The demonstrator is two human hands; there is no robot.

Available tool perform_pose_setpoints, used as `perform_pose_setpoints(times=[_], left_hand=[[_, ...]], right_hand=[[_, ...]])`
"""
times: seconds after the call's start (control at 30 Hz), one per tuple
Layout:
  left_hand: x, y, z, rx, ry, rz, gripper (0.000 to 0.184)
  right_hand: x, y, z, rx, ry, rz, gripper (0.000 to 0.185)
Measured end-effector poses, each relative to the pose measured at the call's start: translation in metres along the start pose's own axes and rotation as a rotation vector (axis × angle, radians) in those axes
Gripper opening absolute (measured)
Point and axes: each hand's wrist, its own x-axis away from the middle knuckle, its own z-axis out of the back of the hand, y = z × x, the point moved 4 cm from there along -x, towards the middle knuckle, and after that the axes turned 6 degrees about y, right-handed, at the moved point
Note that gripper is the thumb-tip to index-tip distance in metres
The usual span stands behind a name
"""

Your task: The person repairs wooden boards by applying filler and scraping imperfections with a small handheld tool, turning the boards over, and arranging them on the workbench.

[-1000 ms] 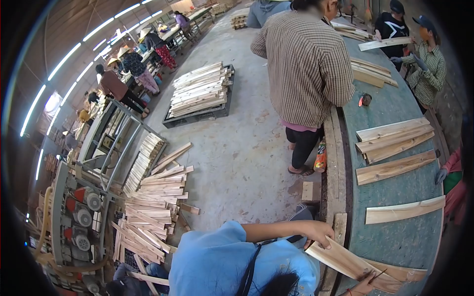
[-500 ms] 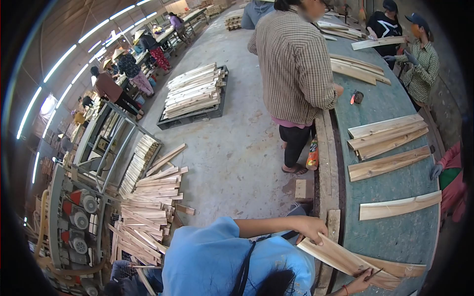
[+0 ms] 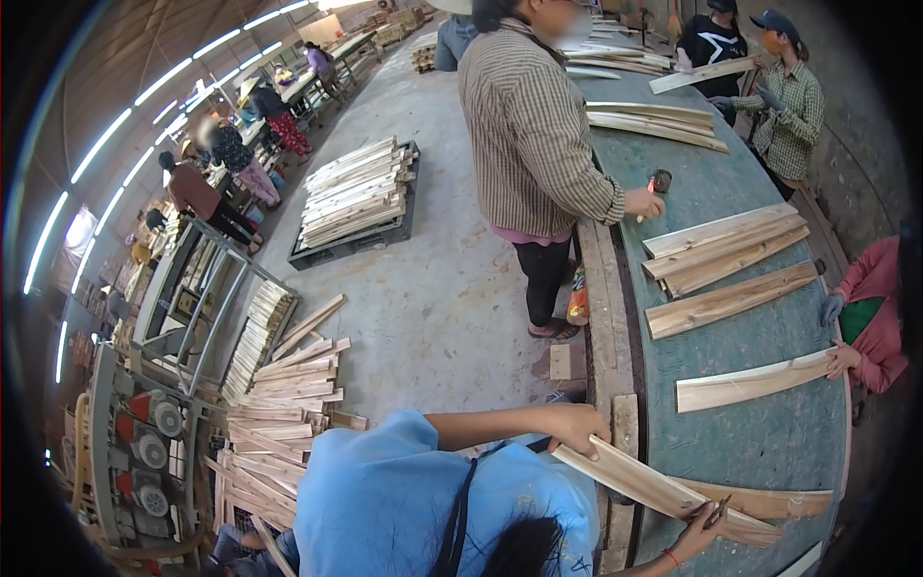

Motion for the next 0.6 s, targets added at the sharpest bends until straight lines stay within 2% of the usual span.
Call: perform_pose_setpoints(times=[0.13, 0.2, 0.3, 0.43, 0.53, 0.6], left_hand=[[0.000, 0.006, 0.000, -0.058, 0.035, 0.029, 0.028], [-0.008, 0.000, -0.005, -0.143, 0.104, -0.106, 0.027], [-0.007, 0.006, -0.012, -0.223, 0.135, -0.189, 0.028], [-0.003, 0.008, -0.024, -0.241, 0.156, -0.176, 0.027], [-0.001, 0.009, -0.033, -0.243, 0.154, -0.199, 0.026], [0.000, 0.010, -0.043, -0.281, 0.178, -0.230, 0.023]], right_hand=[[-0.009, 0.016, 0.001, -0.046, 0.059, 0.067, 0.045], [-0.009, 0.019, 0.003, 0.007, 0.109, -0.038, 0.048], [-0.006, 0.012, 0.005, -0.035, 0.124, -0.092, 0.051], [-0.004, 0.012, 0.010, -0.006, 0.215, 0.018, 0.050], [-0.008, 0.024, 0.016, 0.099, 0.224, -0.035, 0.051], [-0.008, 0.026, 0.014, -0.005, 0.225, -0.142, 0.051]])
